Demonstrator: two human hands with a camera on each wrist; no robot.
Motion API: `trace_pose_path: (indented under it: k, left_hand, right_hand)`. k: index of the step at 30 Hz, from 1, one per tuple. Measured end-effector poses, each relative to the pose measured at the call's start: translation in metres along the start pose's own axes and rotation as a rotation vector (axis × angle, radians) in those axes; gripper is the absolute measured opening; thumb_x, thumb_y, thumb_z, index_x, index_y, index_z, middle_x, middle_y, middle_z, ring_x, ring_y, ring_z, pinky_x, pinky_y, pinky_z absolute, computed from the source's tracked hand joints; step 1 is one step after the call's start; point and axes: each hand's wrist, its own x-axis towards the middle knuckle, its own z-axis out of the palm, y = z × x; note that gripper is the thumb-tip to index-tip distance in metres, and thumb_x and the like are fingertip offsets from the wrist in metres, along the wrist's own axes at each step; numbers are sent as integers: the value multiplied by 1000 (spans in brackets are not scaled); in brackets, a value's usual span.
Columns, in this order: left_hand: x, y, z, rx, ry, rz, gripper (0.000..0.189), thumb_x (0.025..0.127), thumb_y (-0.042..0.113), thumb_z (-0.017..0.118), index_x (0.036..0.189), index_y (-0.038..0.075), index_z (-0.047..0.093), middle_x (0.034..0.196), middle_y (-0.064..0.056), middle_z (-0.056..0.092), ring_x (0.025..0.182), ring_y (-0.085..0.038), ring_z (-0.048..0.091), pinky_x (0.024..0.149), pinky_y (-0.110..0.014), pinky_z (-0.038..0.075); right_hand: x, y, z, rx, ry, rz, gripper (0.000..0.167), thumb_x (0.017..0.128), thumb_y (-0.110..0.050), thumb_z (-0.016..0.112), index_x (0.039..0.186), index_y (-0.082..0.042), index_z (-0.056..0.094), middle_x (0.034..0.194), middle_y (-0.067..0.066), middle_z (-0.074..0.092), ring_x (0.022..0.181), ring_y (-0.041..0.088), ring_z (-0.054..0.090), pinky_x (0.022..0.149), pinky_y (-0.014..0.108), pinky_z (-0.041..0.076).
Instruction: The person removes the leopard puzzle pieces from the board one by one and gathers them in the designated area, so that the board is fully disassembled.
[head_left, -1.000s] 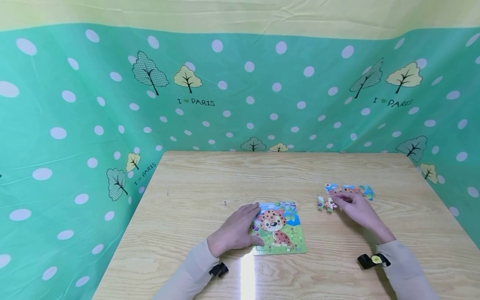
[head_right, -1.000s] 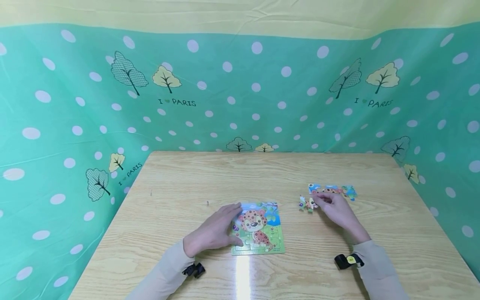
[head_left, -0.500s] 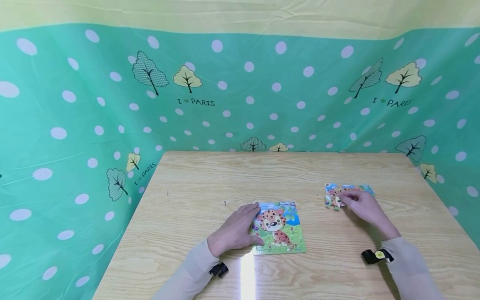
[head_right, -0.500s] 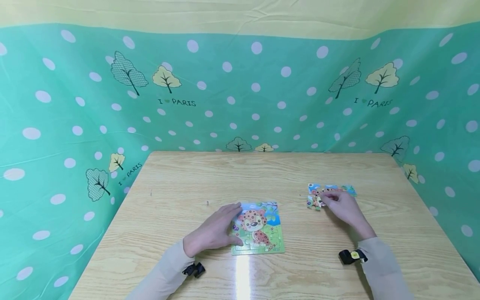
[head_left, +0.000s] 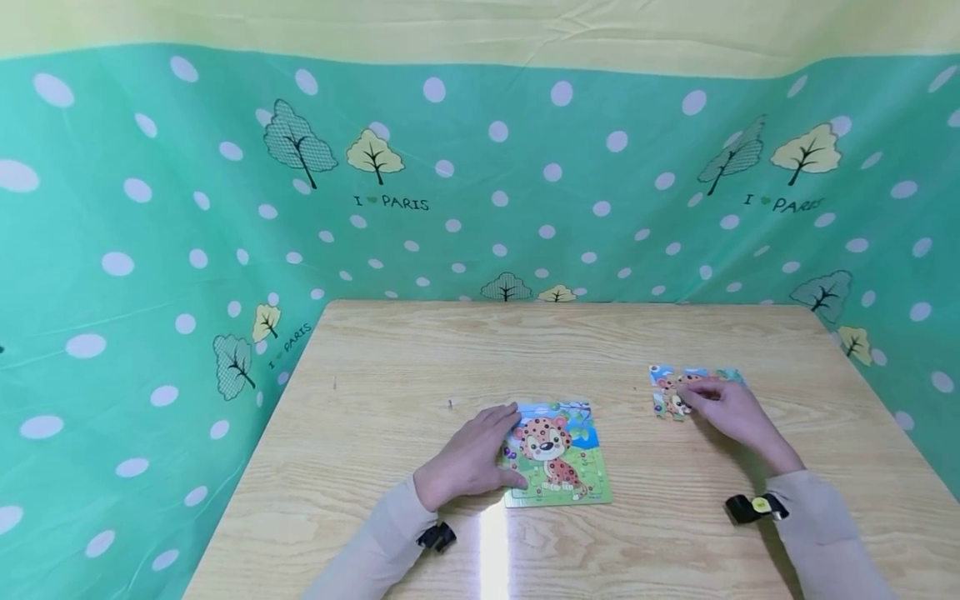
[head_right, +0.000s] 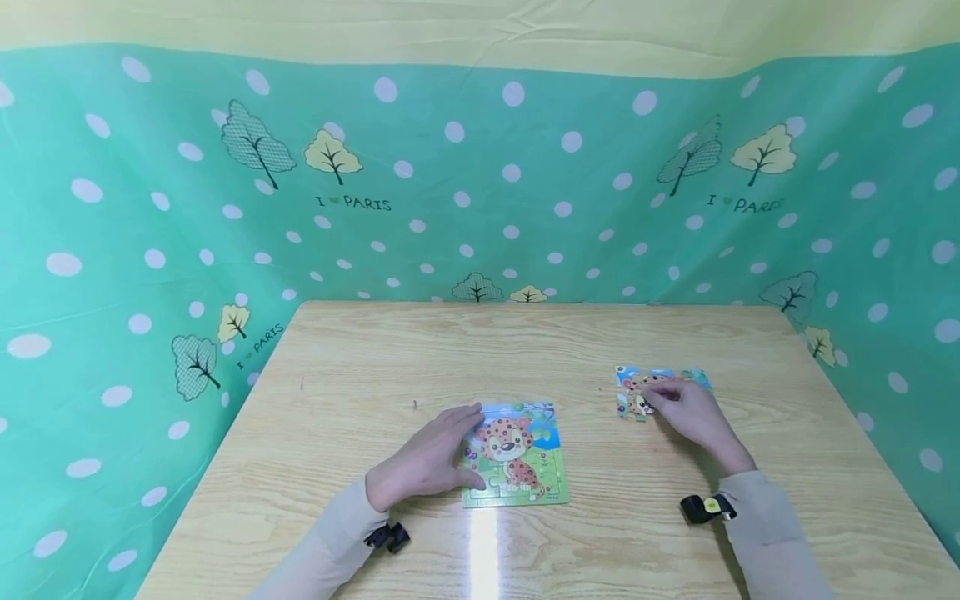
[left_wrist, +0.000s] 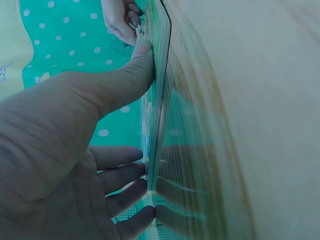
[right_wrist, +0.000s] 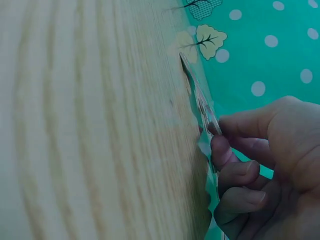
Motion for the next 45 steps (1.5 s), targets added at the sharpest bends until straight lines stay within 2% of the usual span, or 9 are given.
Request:
trace_pose_path:
  k: [3, 5, 8, 10, 16, 25, 30, 35, 45]
  left_hand:
    - [0, -1, 0, -3, 2, 1, 109, 82, 56, 87, 165, 5, 37, 176, -10, 31, 162, -32, 32, 132, -52, 32]
    - [0, -1, 0, -4, 3, 3, 109, 82, 56, 87, 165, 5, 37, 176, -10, 32, 162, -32, 32, 132, -52, 32]
    - [0, -1, 0, -4, 7, 5, 110, 82, 55, 87, 165, 5, 37, 175, -10, 32, 161, -32, 32, 132, -52, 32]
    - [0, -1, 0, -9, 9, 5, 109, 82, 55, 87, 165, 5, 37, 175, -11, 32, 162, -32, 32, 132, -52, 31]
    - [0, 0, -1, -9, 11, 3, 109, 82, 55, 87, 165, 4, 37, 175, -10, 32, 161, -31, 32, 132, -52, 32]
    - [0, 0, -1, -5, 8, 2, 108, 83, 56, 87, 165, 5, 37, 175, -10, 32, 161, -31, 32, 132, -52, 32]
    - [-1, -2, -1, -4, 4, -4, 109, 83, 56, 86, 165, 6, 36, 176, -9, 31, 162, -31, 32, 132, -53, 31]
    - [-2, -3, -3, -3, 5, -5, 109, 82, 56, 87, 165, 6, 36, 176, -10, 31, 162, -32, 32, 132, -53, 31]
    - [-1, -2, 0, -22, 4, -13, 107, 83, 56, 86, 165, 7, 37, 176, -8, 31, 162, -30, 30, 132, -53, 31]
  right_hand:
    - [0, -1, 2, 6, 24, -8, 51, 110, -40, 59, 130, 5, 71, 135, 32, 66, 120, 48, 62, 97, 59, 54]
    - [0, -1, 3, 5, 42, -23, 45, 108, -37, 64, 124, 3, 75, 125, 28, 71, 110, 41, 65, 89, 48, 56]
    - [0, -1, 4, -4, 62, -43, 33, 104, -32, 71, 114, -2, 79, 106, 16, 74, 95, 26, 64, 75, 30, 50]
    - [0, 0, 4, -6, 63, -45, 30, 102, -31, 73, 110, -3, 79, 100, 10, 73, 91, 20, 60, 71, 27, 46]
    - [3, 3, 3, -22, 53, -52, 29, 103, -30, 73, 110, -3, 80, 105, 13, 74, 93, 22, 61, 74, 29, 46]
    - [3, 1, 4, -16, 67, -71, 26, 104, -28, 71, 112, -4, 80, 111, 18, 75, 95, 23, 64, 72, 26, 48]
    - [-1, -19, 8, 4, 88, -132, 27, 103, -27, 73, 114, -4, 81, 109, 15, 78, 95, 21, 65, 68, 23, 48]
    - [1, -45, 17, 35, 91, -210, 17, 101, -19, 75, 109, -6, 82, 103, 11, 80, 87, 18, 67, 65, 23, 50]
    - [0, -70, 35, 76, -1, -204, 10, 101, -15, 73, 104, -9, 80, 95, 4, 75, 78, 15, 59, 64, 24, 49]
